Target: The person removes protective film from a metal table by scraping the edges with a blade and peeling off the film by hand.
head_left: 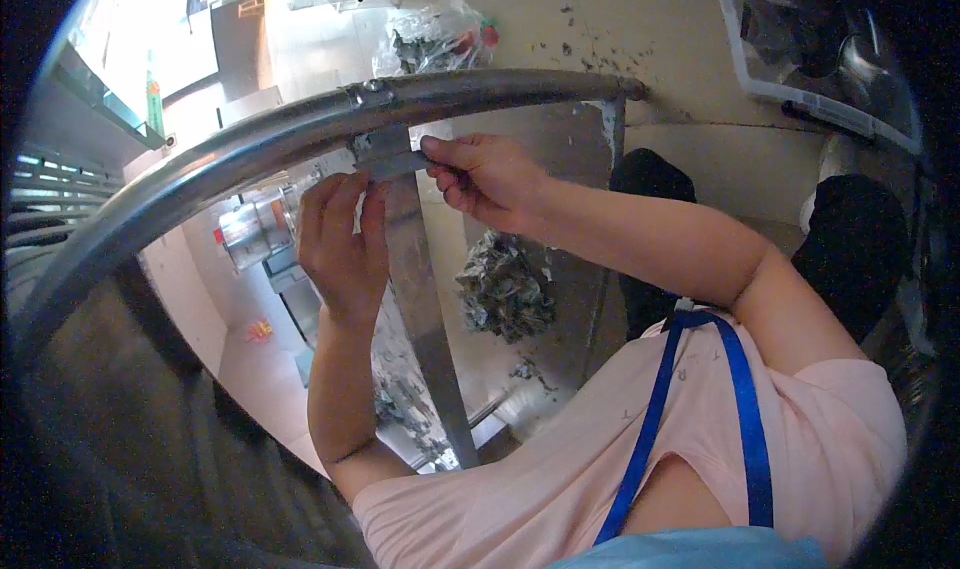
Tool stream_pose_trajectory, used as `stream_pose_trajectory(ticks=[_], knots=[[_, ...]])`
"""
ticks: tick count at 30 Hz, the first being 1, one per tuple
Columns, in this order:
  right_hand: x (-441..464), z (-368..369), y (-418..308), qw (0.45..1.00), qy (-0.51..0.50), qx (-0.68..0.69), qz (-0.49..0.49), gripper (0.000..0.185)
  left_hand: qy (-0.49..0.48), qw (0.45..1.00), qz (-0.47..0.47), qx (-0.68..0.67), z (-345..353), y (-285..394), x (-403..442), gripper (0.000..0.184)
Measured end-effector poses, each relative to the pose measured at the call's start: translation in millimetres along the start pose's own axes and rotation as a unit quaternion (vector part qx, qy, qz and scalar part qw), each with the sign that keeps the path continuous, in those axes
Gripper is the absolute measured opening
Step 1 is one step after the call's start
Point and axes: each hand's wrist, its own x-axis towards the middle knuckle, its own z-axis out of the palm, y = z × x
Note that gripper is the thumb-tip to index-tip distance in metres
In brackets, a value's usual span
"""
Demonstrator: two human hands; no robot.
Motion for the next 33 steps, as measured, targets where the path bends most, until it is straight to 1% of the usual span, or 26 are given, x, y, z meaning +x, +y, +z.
stream_pose_trajectory(ticks=[3, 6, 9, 12, 18, 21, 24, 26, 29, 33], knots=[[5, -1, 1, 1.0, -0.003, 0.022, 0.001, 0.013, -0.001, 1.0, 0.002, -0.003, 1, 2, 4, 0.013], [6, -1, 6, 1.0, 0.011, 0.028, -0.007, 0.012, 0.02, 0.999, -0.025, -0.035, 3, 4, 4, 0.013], [8, -2, 8, 0.999, 0.033, 0.026, -0.02, 0.012, 0.042, 0.999, 0.011, -0.028, 7, 2, 4, 0.012], [8, -3, 7, 0.999, 0.037, 0.016, -0.023, 0.012, 0.048, 0.998, -0.038, -0.03, 10, 5, 5, 0.011], [7, -2, 4, 0.999, 0.034, -0.019, -0.034, 0.012, 0.044, 0.996, -0.073, 0.007, 10, 12, 8, 0.009], [7, 2, 2, 0.998, 0.047, -0.005, -0.039, 0.013, 0.037, 0.997, -0.073, -0.008, 10, 11, 10, 0.008], [6, 6, -1, 0.997, 0.066, -0.006, -0.037, 0.014, 0.042, 0.999, -0.026, 0.007, 10, 6, 11, 0.012], [5, 7, -1, 0.997, 0.067, -0.004, -0.039, 0.014, 0.044, 0.999, -0.029, 0.001, 11, 6, 11, 0.013], [2, 14, -2, 0.993, 0.113, 0.002, -0.026, 0.014, 0.043, 0.999, -0.033, 0.0, 12, 5, 12, 0.013], [5, 10, -2, 0.995, 0.094, 0.004, -0.035, 0.014, 0.043, 0.998, -0.041, 0.003, 13, 5, 14, 0.014]])
